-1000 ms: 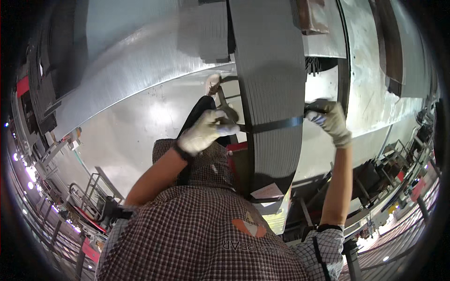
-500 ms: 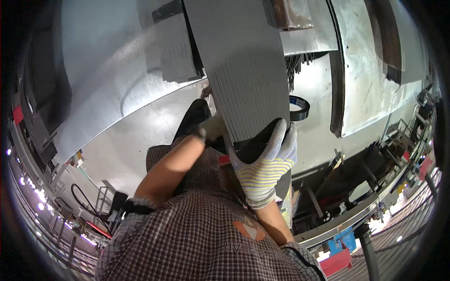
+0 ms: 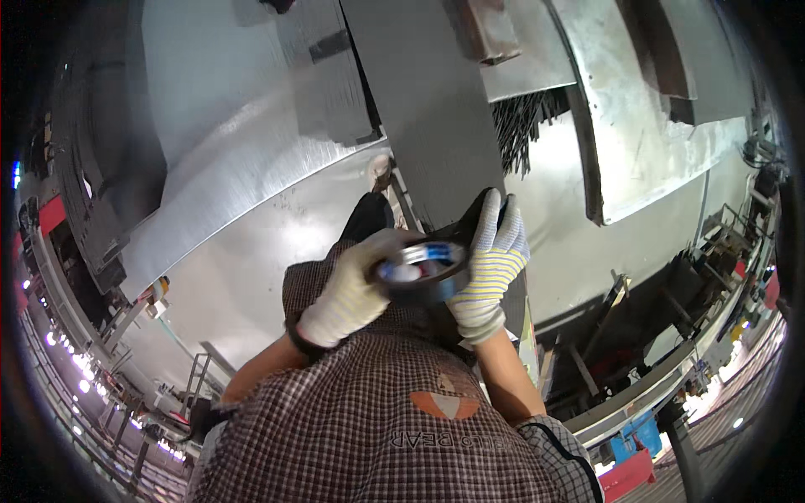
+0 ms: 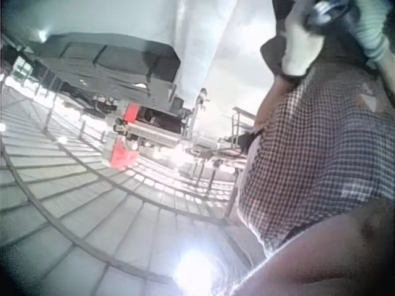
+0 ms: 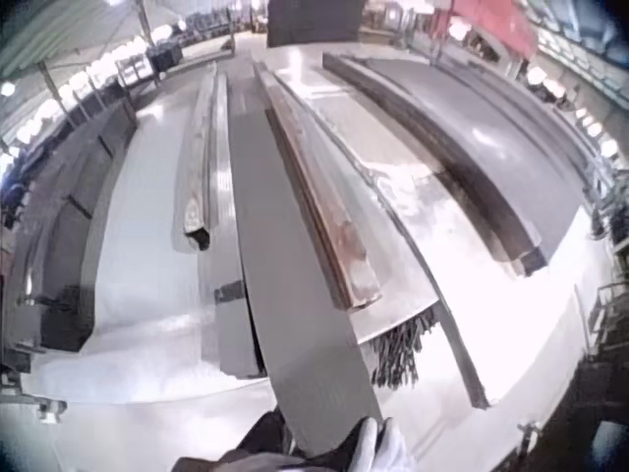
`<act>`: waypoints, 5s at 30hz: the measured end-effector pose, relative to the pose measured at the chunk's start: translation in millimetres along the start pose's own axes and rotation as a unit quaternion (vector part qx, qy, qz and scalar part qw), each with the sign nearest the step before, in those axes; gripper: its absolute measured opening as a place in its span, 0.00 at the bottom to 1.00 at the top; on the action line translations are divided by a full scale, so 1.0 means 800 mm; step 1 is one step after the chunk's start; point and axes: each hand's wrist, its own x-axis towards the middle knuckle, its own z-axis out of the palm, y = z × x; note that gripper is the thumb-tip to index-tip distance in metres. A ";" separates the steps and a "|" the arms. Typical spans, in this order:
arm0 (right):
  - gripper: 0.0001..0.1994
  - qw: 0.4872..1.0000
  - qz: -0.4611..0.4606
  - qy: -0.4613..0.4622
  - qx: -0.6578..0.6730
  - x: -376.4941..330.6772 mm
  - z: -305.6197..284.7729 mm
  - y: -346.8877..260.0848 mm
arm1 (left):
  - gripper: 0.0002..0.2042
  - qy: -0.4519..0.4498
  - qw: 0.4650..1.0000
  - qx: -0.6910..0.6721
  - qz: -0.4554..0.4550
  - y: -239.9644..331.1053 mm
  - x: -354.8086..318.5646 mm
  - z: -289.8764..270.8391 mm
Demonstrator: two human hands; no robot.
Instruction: Applying adhesive labels and tape to manufactured foam or building blocks on a factory assembly table.
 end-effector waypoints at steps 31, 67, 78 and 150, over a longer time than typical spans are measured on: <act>0.37 0.907 -0.114 -0.405 0.001 0.129 -0.037 0.123 | 0.40 0.014 0.986 -0.082 -0.146 0.060 0.090 0.058; 0.49 0.977 -0.054 0.085 0.188 -0.019 -0.021 0.110 | 0.13 0.012 0.986 -0.020 -0.166 -0.251 0.167 0.127; 0.57 0.998 0.018 0.041 0.038 -0.059 0.027 0.029 | 0.15 0.049 0.893 -0.423 -0.143 -0.053 -0.031 0.003; 0.52 0.977 -0.073 0.134 0.150 -0.017 -0.022 0.115 | 0.23 -0.082 0.973 -0.215 -0.016 -0.165 0.067 0.053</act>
